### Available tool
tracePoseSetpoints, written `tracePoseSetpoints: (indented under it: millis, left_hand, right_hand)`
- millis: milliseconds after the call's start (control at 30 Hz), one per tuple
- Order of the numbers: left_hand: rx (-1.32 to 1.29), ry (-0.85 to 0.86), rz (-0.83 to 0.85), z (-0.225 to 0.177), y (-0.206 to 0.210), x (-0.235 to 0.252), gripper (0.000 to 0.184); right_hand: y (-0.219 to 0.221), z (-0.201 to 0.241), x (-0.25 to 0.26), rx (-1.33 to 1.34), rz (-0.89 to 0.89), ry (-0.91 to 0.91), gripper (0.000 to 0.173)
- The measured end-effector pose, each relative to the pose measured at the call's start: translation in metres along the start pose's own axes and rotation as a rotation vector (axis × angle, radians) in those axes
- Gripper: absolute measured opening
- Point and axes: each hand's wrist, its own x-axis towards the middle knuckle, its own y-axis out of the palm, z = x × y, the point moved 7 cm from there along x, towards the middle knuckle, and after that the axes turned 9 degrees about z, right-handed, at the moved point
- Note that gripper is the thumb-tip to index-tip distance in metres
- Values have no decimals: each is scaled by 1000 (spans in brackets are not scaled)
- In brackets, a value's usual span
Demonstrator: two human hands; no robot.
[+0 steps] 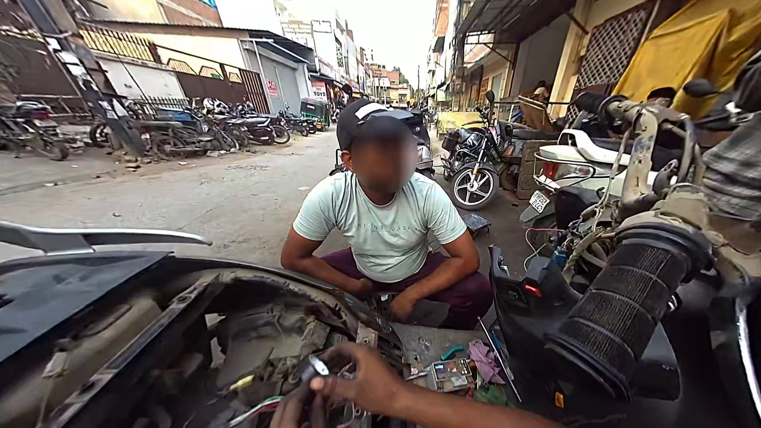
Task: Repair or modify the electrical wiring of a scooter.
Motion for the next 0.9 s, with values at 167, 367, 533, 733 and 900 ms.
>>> tracePoseSetpoints:
  millis: [167,367,533,733,900]
  left_hand:
    - [78,-21,-53,-1,4,-2,23]
    - [176,53,-65,0,4,-6,16]
    - [236,115,-73,-3,7,-9,15]
    - [171,88,-90,-4,1,-8,16]
    - [105,30,-103,-5,-3,-2,23]
  right_hand:
    - [-3,-1,-6,-13,-34,169,44]
    - [-6,-8,5,-64,-134,157,48]
    - [-6,-18,18,-86,-96,293,38]
    - [-1,-2,21,-339,33,140,28]
    - [4,0,3,-329,233,-22,37]
